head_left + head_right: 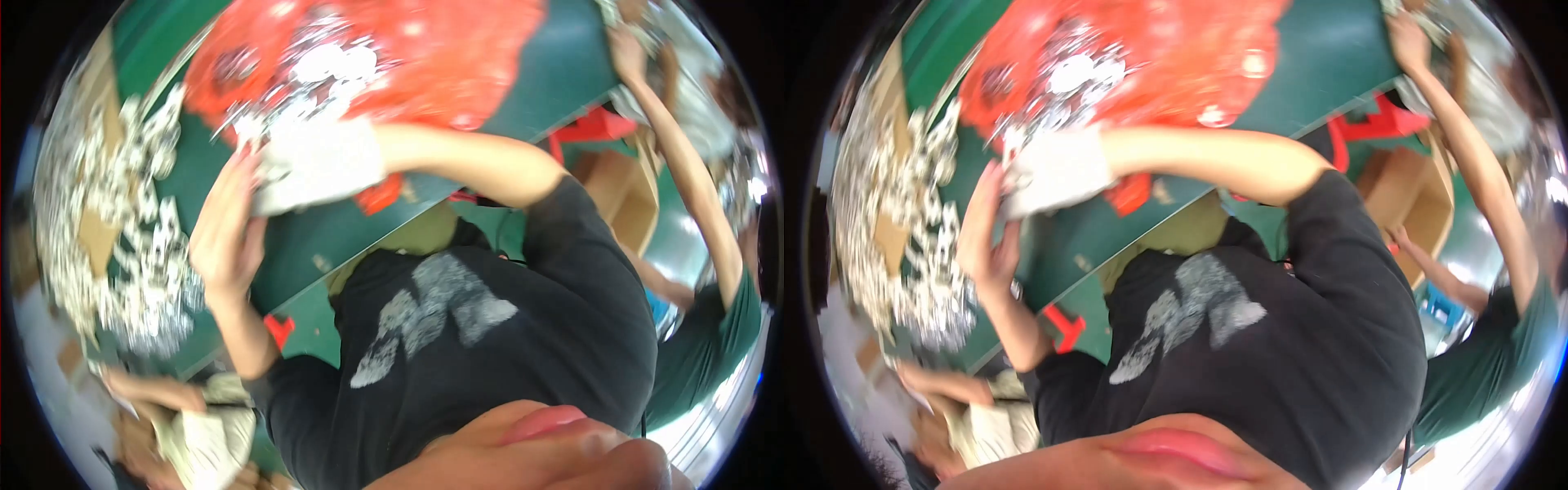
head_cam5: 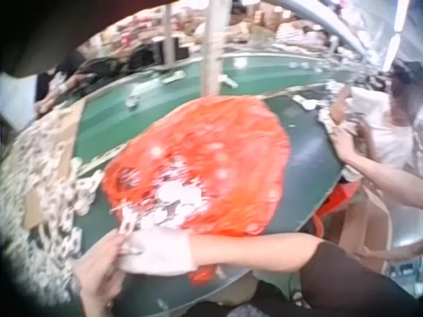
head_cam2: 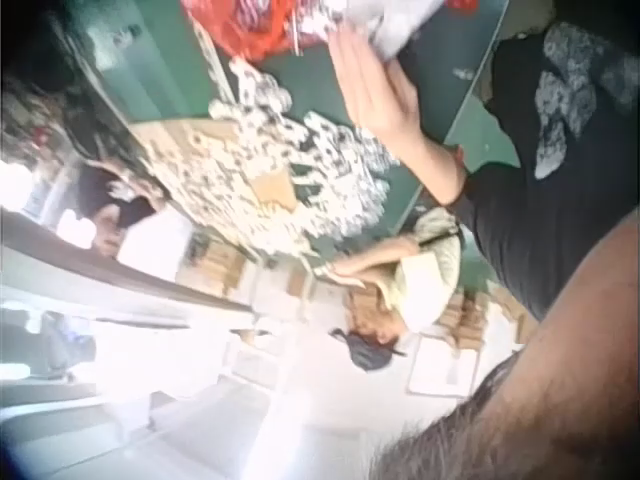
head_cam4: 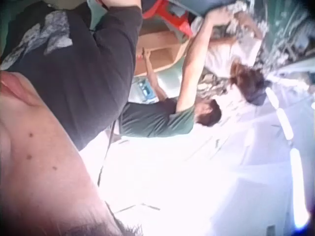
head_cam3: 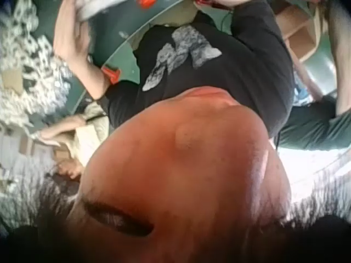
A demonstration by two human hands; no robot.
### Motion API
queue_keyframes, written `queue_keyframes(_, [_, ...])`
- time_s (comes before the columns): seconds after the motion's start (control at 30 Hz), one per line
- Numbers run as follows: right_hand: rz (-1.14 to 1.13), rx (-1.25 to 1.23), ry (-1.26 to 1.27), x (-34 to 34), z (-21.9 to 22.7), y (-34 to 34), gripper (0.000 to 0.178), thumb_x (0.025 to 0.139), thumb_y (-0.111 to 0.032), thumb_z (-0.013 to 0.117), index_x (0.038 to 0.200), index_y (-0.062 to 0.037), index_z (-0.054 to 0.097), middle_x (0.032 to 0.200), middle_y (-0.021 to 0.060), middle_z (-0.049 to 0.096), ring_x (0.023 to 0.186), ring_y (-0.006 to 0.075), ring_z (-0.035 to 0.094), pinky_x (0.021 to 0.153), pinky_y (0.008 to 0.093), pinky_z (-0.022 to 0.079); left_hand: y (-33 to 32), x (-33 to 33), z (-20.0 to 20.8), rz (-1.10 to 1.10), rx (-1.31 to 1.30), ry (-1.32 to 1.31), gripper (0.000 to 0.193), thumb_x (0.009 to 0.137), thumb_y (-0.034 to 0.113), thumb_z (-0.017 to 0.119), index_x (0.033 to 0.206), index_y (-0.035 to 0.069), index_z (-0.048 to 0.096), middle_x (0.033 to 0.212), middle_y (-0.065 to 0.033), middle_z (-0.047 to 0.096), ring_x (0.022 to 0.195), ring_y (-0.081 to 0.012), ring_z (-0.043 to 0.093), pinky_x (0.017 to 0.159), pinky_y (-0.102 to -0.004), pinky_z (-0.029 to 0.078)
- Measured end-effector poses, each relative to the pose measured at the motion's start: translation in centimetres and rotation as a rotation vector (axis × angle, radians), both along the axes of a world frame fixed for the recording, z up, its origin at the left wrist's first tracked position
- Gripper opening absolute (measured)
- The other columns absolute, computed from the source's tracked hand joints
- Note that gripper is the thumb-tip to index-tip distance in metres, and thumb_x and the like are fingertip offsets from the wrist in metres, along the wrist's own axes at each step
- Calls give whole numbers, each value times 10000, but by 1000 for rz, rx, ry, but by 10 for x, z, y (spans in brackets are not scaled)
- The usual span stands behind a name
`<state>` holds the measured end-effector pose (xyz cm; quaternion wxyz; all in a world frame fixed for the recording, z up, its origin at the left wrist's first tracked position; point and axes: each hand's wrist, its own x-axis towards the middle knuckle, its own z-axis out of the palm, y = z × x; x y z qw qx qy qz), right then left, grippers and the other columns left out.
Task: The person assembles small circular components, metal rings, and plastic housings by hand at a workbench.
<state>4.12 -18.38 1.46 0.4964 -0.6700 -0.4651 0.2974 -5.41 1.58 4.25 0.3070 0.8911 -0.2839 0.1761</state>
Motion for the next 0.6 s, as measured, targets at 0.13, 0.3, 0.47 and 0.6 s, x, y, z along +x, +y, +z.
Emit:
queue_keyframes(0.13, [-146, -220, -260, -7, 15, 2, 399, 996, -537, 466, 1042, -196, 667, 801, 121, 686, 752, 358, 706, 662, 467, 558, 0, -5, -15, -59, -496, 233, 640, 883, 48, 716, 1464, -77, 479, 1483, -281, 517, 1396, -389, 509, 1145, -463, 411])
queue_keyframes(0.3, [-238, -3, -516, -12, 7, 5, 239, 995, -443, 490, 1039, -268, 646, 770, 91, 688, 657, 343, 690, 541, 467, 535, 2, -1, -26, 53, -600, 360, 521, 981, 225, 724, 1380, -63, 552, 1403, -273, 584, 1289, -344, 591, 1097, -436, 464])
queue_keyframes(0.47, [-313, 51, -449, -12, -5, 7, 307, 939, -441, 608, 882, -148, 683, 698, 111, 663, 655, 335, 690, 576, 444, 540, 8, 2, -17, 87, -669, 452, 430, 920, 100, 769, 1284, -77, 622, 1369, -310, 608, 1268, -358, 610, 1084, -452, 483])
queue_keyframes(0.6, [-292, 30, -420, -17, 3, 9, 389, 963, -484, 573, 871, -119, 675, 673, 126, 659, 617, 346, 677, 562, 465, 543, 14, 0, -4, 127, -492, 378, 514, 919, 217, 791, 1297, -85, 619, 1359, -322, 609, 1245, -378, 624, 1068, -459, 494])
